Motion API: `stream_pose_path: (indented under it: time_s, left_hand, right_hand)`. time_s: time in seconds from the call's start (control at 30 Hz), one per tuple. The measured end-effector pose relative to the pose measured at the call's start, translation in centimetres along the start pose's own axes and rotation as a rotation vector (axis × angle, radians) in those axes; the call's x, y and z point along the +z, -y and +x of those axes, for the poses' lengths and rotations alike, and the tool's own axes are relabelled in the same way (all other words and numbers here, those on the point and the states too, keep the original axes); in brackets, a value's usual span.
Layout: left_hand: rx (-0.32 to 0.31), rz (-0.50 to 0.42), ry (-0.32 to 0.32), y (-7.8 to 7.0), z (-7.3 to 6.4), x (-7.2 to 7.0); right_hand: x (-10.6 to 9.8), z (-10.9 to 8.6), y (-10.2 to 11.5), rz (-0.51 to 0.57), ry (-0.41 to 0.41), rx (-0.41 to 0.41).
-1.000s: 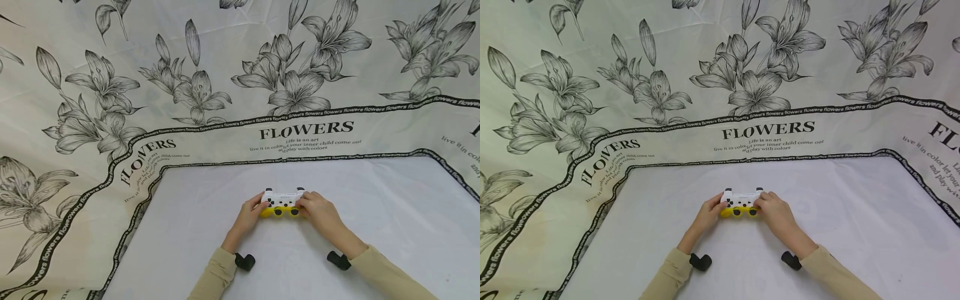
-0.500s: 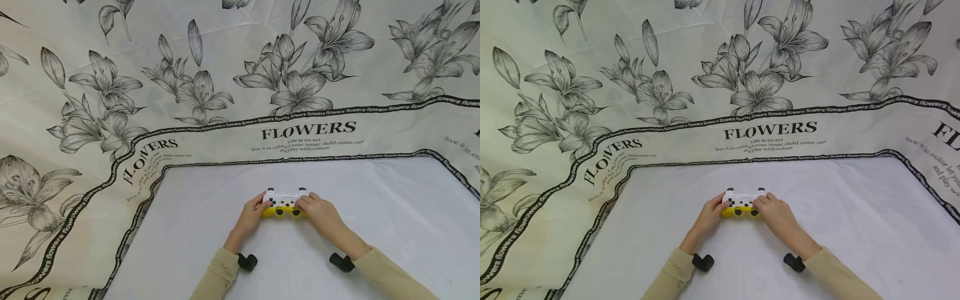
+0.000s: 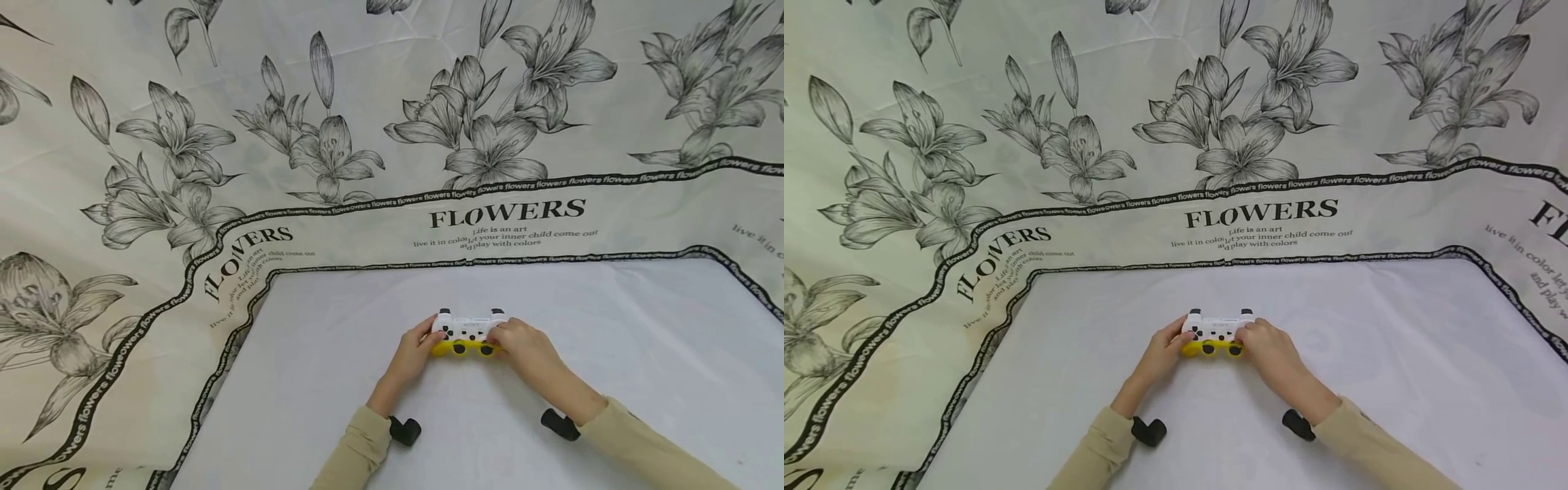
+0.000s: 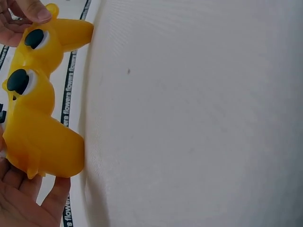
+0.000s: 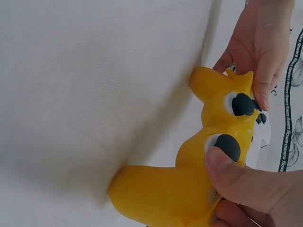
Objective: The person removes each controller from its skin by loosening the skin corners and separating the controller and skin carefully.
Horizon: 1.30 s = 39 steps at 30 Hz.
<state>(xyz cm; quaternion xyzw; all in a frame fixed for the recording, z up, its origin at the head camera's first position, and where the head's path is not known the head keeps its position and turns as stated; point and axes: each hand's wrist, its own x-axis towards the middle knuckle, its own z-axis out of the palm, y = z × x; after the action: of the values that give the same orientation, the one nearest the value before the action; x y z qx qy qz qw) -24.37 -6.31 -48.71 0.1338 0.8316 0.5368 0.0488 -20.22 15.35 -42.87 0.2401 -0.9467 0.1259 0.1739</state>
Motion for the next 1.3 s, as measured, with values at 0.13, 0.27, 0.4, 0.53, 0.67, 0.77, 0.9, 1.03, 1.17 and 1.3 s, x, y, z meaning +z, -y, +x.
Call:
stream_pose_path:
  time_s: [0.13,0.27,0.4,0.53,0.67,0.77,0.9,1.03,1.17,1.3]
  left_hand:
    - [0.005,0.01,0.011,0.2,-0.1,0.0]
    - [0.029,0.009,0.011,0.2,-0.3,-0.1]
    - [0.045,0.005,0.002,0.0,-0.5,-0.3]
    - [0.04,0.021,0.006,0.0,-0.5,-0.4]
    - [0.041,0.064,0.002,0.2,-0.1,0.0]
    - [0.045,0.091,-0.009,0.2,0.1,0.1]
    - [0.042,0.09,-0.009,-0.2,0.0,0.0]
    - [0.029,0.08,0.003,-0.5,-0.1,-0.1]
    - [0.019,0.075,-0.005,-0.6,-0.1,-0.1]
    - [0.015,0.076,-0.012,-0.6,0.0,-0.1]
  right_hand:
    - [-0.1,0.1,0.0,0.028,0.026,0.001]
    - [-0.3,0.3,-0.3,0.077,0.079,0.002]
    - [-0.5,0.8,-0.7,0.158,0.164,0.014]
    - [-0.5,1.2,-1.3,0.239,0.192,0.014]
    - [-0.6,1.3,-2.0,0.301,0.196,0.004]
    - [-0.8,1.5,-2.5,0.338,0.22,0.0]
    - [-0.9,1.5,-2.9,0.388,0.247,-0.029]
    - [-0.9,1.1,-3.0,0.394,0.251,-0.045]
    - [-0.7,0.8,-2.8,0.356,0.213,-0.053]
    - [-0.3,0.5,-2.6,0.315,0.163,-0.067]
